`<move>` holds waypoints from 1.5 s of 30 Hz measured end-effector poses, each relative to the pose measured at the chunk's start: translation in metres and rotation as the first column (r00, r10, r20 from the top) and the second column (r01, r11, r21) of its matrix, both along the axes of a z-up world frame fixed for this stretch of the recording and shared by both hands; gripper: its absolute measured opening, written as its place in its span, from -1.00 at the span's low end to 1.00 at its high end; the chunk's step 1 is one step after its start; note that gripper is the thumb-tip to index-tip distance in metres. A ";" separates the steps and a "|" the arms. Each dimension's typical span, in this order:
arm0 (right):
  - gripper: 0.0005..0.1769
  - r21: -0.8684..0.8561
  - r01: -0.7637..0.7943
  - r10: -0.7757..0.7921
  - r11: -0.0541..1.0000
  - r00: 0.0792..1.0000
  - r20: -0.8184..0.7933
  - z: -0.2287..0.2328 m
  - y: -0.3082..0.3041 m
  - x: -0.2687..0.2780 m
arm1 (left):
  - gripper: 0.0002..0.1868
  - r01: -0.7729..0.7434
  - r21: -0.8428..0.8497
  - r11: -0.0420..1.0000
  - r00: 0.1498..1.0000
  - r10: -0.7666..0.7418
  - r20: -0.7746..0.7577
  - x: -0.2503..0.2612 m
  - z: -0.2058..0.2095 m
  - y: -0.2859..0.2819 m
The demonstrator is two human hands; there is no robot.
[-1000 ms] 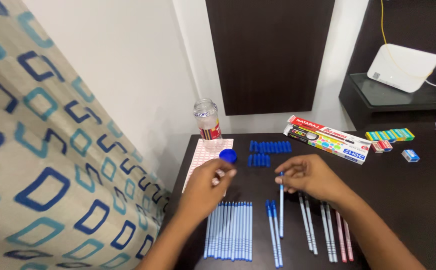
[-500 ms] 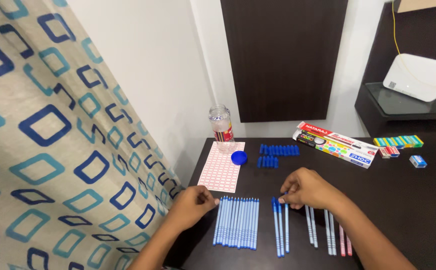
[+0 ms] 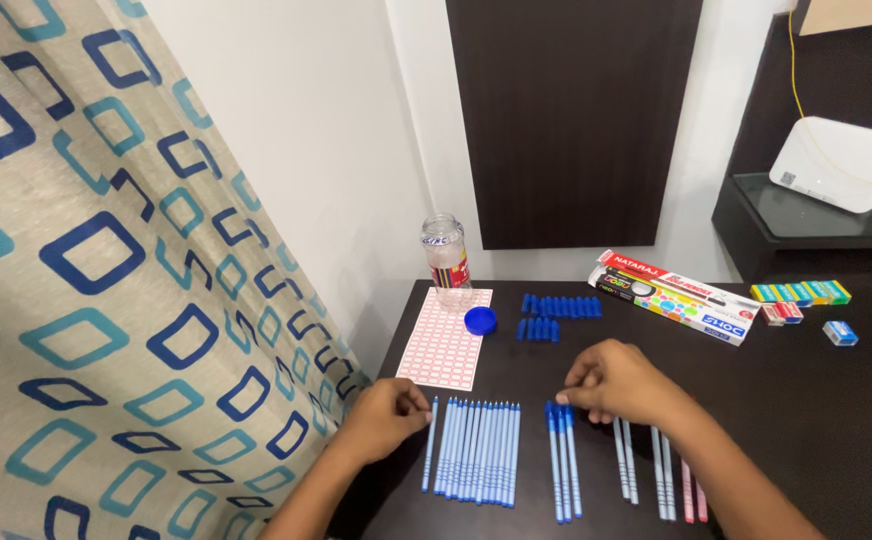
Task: The person repeatedly picks up blue pen refills and white pen barrels from a table, inserts the refills into the barrels, and places the assembled pens in a growing pile. The process is performed one at a time in a repetitive manner.
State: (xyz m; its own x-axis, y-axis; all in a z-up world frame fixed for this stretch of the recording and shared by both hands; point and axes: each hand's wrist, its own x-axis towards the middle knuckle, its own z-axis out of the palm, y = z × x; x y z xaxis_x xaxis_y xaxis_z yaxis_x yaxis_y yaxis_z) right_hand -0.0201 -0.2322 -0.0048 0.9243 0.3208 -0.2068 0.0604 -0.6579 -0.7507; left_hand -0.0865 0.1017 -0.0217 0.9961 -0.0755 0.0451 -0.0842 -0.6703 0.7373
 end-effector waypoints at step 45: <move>-0.58 -0.365 0.079 0.185 0.928 0.752 0.633 -0.020 0.006 0.013 | -0.81 0.117 -0.078 0.990 0.846 -0.058 0.530 0.108 0.001 -0.101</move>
State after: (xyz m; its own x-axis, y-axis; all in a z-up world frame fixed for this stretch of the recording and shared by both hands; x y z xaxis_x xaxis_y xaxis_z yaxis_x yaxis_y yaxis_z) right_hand -0.0070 -0.2264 -0.0252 0.8559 0.4013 0.3263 0.4846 -0.8426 -0.2348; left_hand 0.0216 0.0010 -0.0212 0.8102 -0.1271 0.5722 -0.5336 -0.5639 0.6303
